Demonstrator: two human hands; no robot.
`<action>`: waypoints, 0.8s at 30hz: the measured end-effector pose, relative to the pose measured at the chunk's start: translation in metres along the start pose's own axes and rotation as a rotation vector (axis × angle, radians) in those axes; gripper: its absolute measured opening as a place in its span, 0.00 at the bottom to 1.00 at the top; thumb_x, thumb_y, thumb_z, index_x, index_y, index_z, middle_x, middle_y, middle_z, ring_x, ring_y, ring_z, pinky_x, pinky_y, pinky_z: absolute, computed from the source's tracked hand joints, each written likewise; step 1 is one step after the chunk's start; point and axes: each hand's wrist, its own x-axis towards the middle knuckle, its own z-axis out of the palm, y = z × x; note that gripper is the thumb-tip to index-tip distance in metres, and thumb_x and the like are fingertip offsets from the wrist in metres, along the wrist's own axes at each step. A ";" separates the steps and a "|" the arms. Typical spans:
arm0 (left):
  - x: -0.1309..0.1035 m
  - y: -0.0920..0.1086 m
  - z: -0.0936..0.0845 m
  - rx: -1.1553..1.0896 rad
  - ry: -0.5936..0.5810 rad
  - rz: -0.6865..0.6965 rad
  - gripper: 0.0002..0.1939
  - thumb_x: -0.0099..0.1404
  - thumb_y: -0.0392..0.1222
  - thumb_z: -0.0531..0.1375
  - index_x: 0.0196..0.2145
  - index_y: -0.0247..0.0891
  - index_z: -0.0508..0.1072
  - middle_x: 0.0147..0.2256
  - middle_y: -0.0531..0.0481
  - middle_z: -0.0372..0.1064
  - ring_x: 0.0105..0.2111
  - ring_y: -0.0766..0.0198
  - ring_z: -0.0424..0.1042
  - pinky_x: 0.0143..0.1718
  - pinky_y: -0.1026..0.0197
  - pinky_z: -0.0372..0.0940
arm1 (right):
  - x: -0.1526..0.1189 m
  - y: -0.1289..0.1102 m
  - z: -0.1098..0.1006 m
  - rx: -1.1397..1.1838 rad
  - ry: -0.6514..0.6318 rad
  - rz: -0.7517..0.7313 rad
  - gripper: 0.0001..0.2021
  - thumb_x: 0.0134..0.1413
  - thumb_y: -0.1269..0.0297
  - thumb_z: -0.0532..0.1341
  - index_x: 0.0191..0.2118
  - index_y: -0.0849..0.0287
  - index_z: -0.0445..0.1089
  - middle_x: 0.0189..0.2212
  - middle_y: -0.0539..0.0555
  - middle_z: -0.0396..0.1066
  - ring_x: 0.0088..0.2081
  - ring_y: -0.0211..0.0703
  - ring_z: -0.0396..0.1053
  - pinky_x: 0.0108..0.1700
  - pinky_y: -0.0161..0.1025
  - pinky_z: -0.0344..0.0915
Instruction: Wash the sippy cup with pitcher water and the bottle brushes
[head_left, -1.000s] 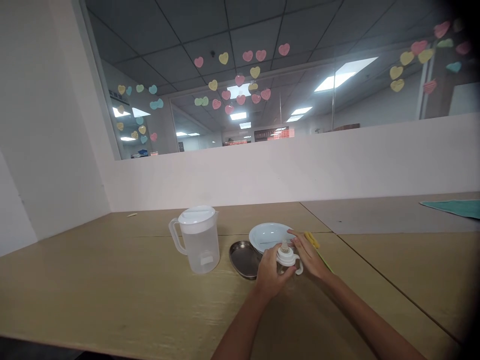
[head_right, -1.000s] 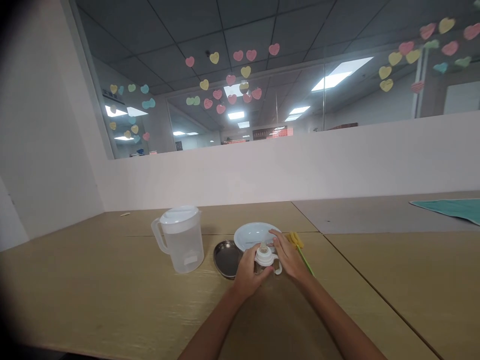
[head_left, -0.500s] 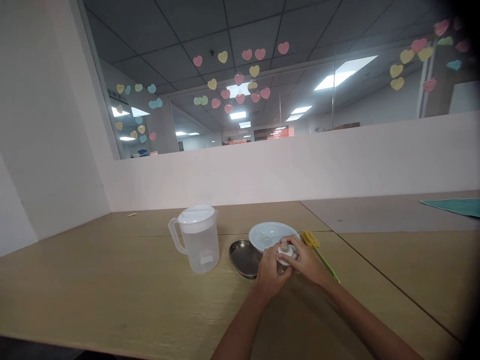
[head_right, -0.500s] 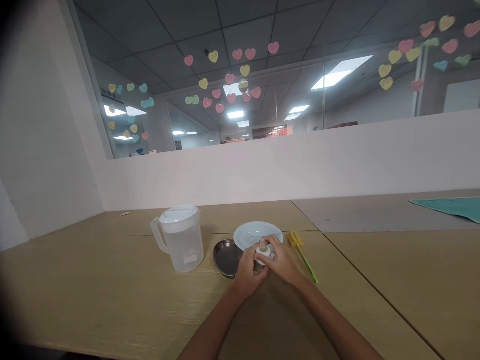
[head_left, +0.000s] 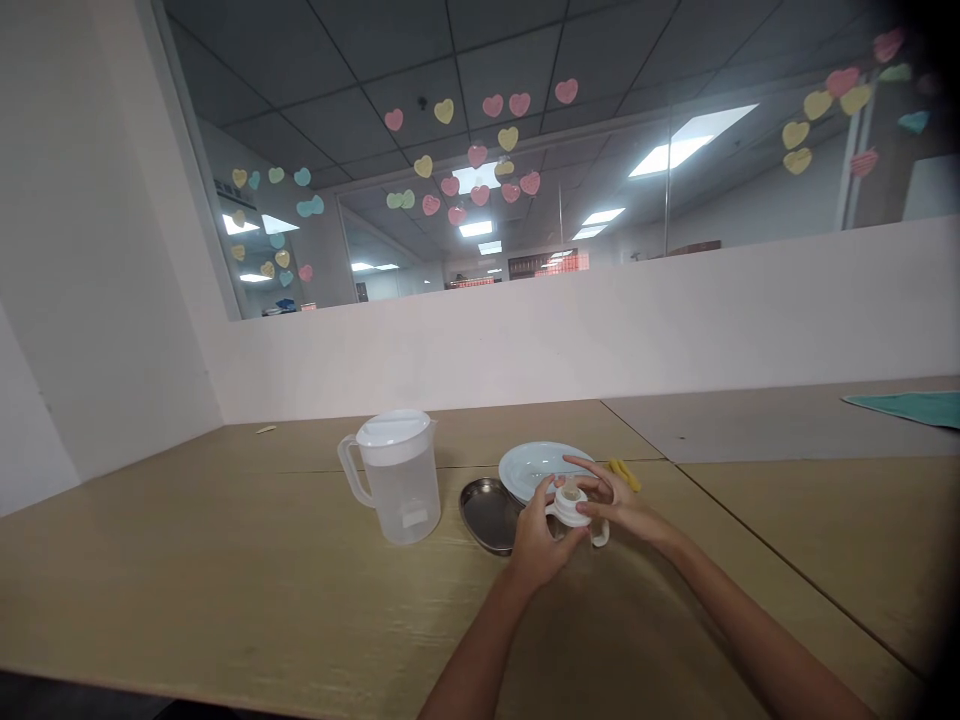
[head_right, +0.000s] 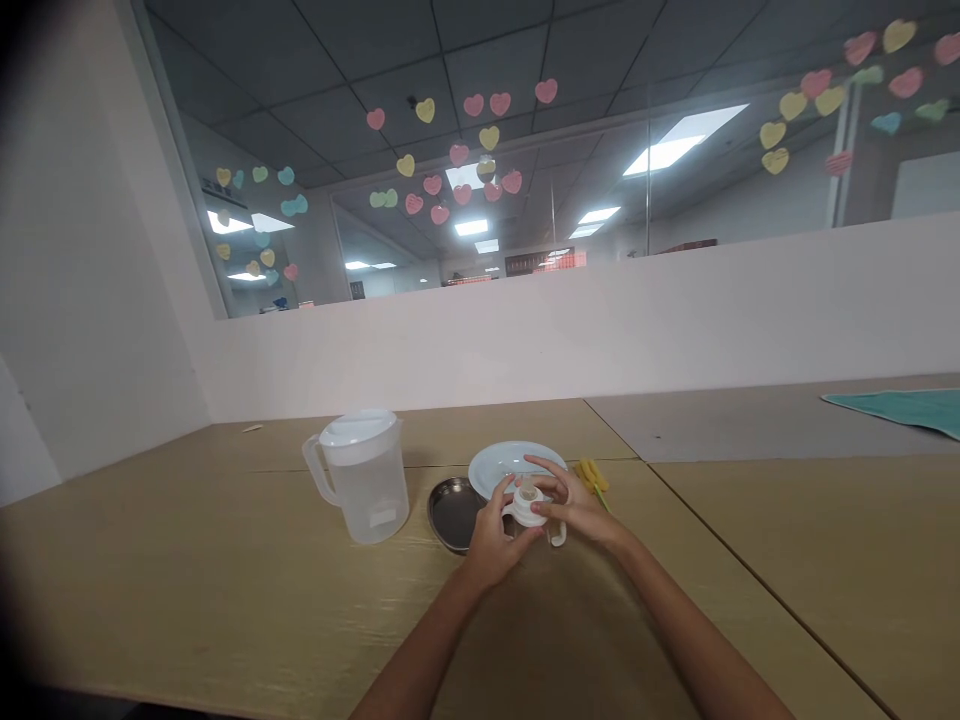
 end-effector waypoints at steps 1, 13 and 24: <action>0.000 0.000 0.000 0.001 0.002 -0.001 0.38 0.54 0.45 0.63 0.58 0.40 0.52 0.49 0.44 0.66 0.48 0.56 0.66 0.49 0.53 0.61 | 0.000 0.001 -0.003 0.019 -0.003 0.000 0.35 0.43 0.56 0.64 0.59 0.53 0.54 0.48 0.58 0.68 0.49 0.50 0.66 0.48 0.49 0.65; -0.001 0.001 0.004 -0.013 -0.005 0.011 0.36 0.53 0.44 0.63 0.58 0.41 0.53 0.49 0.45 0.66 0.47 0.56 0.66 0.49 0.53 0.61 | -0.001 0.013 0.008 -0.141 0.127 -0.032 0.27 0.48 0.54 0.60 0.56 0.50 0.58 0.52 0.56 0.63 0.53 0.50 0.61 0.54 0.48 0.58; -0.002 -0.003 0.005 0.037 0.003 -0.008 0.37 0.52 0.45 0.64 0.57 0.40 0.54 0.47 0.45 0.68 0.47 0.56 0.67 0.50 0.53 0.60 | 0.002 0.030 -0.007 -0.102 0.235 -0.096 0.23 0.53 0.56 0.52 0.55 0.53 0.58 0.42 0.55 0.70 0.45 0.48 0.66 0.50 0.46 0.59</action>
